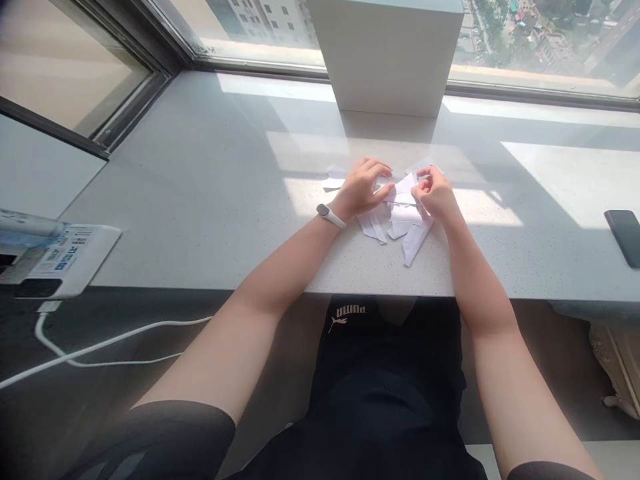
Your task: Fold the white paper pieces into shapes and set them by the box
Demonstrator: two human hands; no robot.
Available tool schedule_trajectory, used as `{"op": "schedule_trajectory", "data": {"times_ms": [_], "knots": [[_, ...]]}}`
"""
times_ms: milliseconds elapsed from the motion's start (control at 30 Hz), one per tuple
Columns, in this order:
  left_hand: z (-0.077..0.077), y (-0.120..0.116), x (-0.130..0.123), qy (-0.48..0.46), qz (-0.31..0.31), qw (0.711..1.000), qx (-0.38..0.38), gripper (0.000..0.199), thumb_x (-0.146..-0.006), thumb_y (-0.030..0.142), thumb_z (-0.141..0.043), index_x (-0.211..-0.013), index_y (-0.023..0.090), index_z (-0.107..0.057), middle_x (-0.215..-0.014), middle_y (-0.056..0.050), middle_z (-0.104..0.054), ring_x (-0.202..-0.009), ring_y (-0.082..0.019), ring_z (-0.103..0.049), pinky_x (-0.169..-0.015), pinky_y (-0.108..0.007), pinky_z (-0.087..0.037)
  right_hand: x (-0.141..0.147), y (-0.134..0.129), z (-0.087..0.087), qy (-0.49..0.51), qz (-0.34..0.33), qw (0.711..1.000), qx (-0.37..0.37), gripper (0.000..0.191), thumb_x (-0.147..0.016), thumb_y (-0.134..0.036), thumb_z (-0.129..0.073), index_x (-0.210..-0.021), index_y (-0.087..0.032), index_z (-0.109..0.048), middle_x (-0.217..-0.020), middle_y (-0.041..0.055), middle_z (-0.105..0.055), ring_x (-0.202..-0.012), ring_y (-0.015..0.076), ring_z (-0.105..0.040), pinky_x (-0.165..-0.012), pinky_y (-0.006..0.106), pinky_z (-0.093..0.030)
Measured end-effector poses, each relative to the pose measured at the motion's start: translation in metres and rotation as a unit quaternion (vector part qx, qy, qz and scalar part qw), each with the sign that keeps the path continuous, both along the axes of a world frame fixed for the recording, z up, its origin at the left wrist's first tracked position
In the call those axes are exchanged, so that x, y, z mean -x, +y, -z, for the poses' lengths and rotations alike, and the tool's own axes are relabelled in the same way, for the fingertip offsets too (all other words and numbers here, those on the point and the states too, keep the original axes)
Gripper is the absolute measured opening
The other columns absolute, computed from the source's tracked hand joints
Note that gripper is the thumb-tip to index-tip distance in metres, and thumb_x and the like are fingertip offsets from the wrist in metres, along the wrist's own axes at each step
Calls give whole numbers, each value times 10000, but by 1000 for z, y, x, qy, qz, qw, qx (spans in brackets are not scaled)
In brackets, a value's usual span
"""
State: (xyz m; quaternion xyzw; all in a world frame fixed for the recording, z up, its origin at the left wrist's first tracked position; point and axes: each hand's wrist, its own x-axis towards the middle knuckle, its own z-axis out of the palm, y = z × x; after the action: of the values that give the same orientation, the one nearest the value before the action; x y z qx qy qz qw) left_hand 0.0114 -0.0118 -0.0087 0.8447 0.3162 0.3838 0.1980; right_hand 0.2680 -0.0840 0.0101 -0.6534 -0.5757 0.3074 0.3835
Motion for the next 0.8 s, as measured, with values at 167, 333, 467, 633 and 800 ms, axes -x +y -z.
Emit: {"op": "schedule_trajectory", "data": {"times_ms": [167, 333, 467, 633, 800], "knots": [[2, 1, 2, 50, 21, 998, 11, 213, -1009, 308, -900, -1190, 243, -808, -1295, -164, -870, -1353, -432, -758, -1296, -685, -574, 2, -2, -6, 48, -38, 998, 18, 385, -970, -390, -889, -1298, -296, -709, -1028, 48, -720, -943, 273, -719, -971, 521, -716], [11, 10, 3, 82, 58, 995, 16, 358, -943, 288, -971, -1269, 255, -827, -1173, -116, -877, -1254, -405, -792, -1218, -632, -605, 3, -4, -5, -50, -10, 998, -27, 341, -994, -342, -833, -1308, -287, -714, -1112, 82, -758, -930, 272, -705, -1040, 560, -686], [18, 12, -1, 87, 61, 994, 15, 325, -957, 264, -970, -1256, 268, -842, -1087, -94, -876, -1165, -375, -819, -1158, -601, -623, 1, -2, -2, -74, -1, 997, -38, 320, -1001, -323, -797, -1306, -282, -709, -1130, 101, -767, -922, 276, -695, -1038, 557, -666], [9, 6, 0, -34, 73, 995, 64, 99, -1092, 325, -879, -1159, 272, -828, -1114, -95, -870, -1047, -285, -827, -1051, -524, -689, -5, 4, 1, -74, 35, 994, -71, 286, -1049, -386, -739, -1319, -297, -707, -1162, 116, -756, -992, 307, -721, -1012, 553, -661], [5, 12, 7, -178, 27, 975, 130, 252, -1202, 541, -784, -1169, 291, -792, -1101, -97, -830, -997, -256, -813, -921, -474, -716, -9, 8, 3, -83, 39, 991, -95, 284, -1075, -402, -719, -1337, -297, -748, -1201, 140, -758, -1089, 345, -743, -1044, 585, -660]]}}
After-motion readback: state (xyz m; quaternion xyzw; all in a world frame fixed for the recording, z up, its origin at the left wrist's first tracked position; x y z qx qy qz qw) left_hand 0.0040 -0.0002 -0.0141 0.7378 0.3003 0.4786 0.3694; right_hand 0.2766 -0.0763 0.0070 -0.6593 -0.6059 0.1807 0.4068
